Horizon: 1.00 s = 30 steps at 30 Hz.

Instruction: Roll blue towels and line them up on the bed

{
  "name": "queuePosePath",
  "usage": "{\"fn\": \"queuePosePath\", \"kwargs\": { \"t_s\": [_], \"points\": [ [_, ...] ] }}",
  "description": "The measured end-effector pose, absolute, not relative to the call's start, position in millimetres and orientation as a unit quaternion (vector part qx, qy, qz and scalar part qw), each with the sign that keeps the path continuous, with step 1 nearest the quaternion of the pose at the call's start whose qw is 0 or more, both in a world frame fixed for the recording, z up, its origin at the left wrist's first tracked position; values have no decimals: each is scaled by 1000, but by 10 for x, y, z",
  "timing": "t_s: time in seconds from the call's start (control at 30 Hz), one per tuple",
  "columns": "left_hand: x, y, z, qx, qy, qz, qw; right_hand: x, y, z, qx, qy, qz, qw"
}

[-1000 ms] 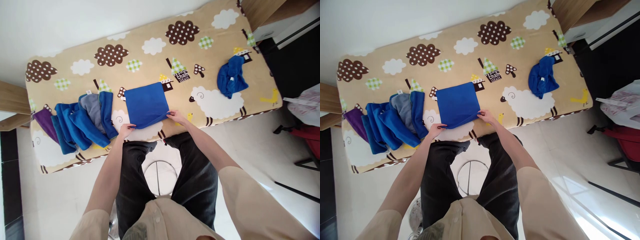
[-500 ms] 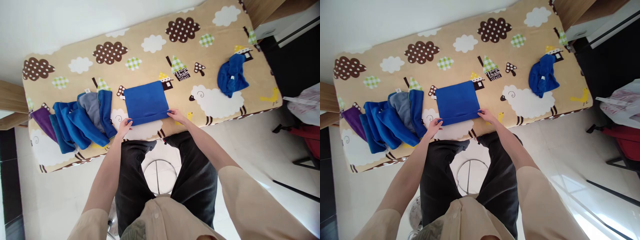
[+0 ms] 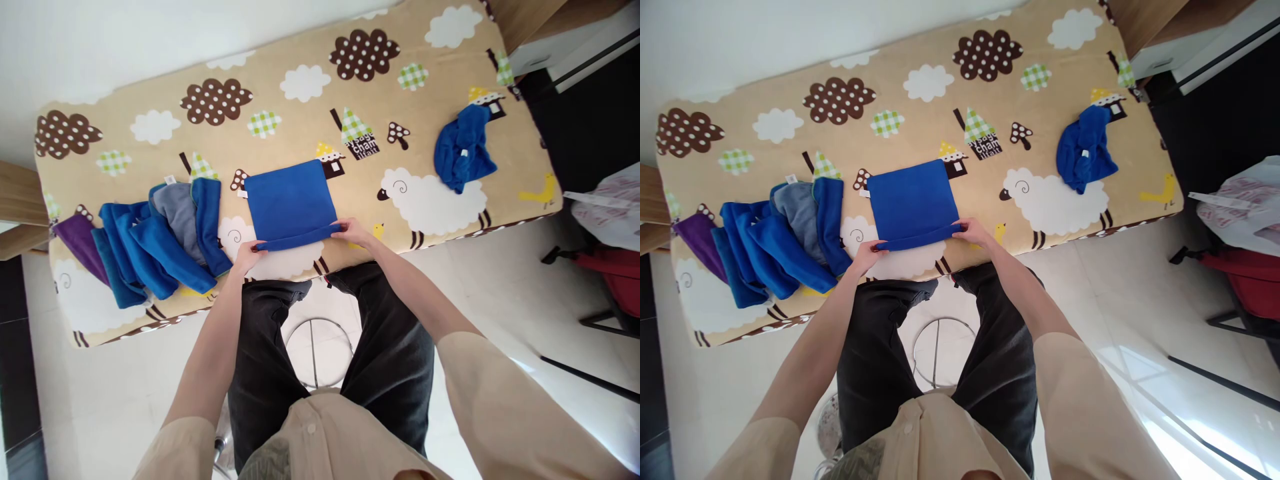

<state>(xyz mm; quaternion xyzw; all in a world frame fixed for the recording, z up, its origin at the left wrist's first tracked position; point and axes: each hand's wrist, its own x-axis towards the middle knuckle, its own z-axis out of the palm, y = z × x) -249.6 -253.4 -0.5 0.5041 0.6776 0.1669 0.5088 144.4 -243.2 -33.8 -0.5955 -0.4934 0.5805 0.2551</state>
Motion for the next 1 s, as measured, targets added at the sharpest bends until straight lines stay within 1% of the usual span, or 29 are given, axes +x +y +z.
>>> {"fn": "queuePosePath", "kwargs": {
  "t_s": [0.07, 0.13, 0.23, 0.3, 0.37, 0.47, 0.63, 0.83, 1.0],
  "points": [
    [-2479, -2521, -1, 514, 676, 182, 495, 1442, -2423, -367, -600, -513, 568, 232],
    [-2465, -2521, 17, 532, 649, 215, 500, 1434, -2415, -377, -597, -513, 570, 236],
    [-2446, -2536, 52, 501, 610, 264, 554, 1427, -2419, -335, -588, -483, 592, 265],
    [-2430, -2544, 64, 449, 612, 272, 591, 1429, -2429, -286, -580, -461, 609, 283],
    [-2412, -2544, 68, 414, 631, 264, 601, 1429, -2436, -249, -570, -450, 622, 295],
    [-2389, -2527, 68, 400, 658, 258, 583, 1416, -2422, -244, -570, -449, 626, 285],
    [-2379, -2496, 79, 416, 694, 244, 534, 1398, -2364, -270, -600, -460, 599, 264],
    [-2407, -2509, 67, 441, 713, 189, 511, 1406, -2355, -182, -593, -466, 602, 264],
    [-2463, -2529, -15, 448, 729, 175, 487, 1389, -2346, -185, -644, -459, 570, 223]
  ]
}}
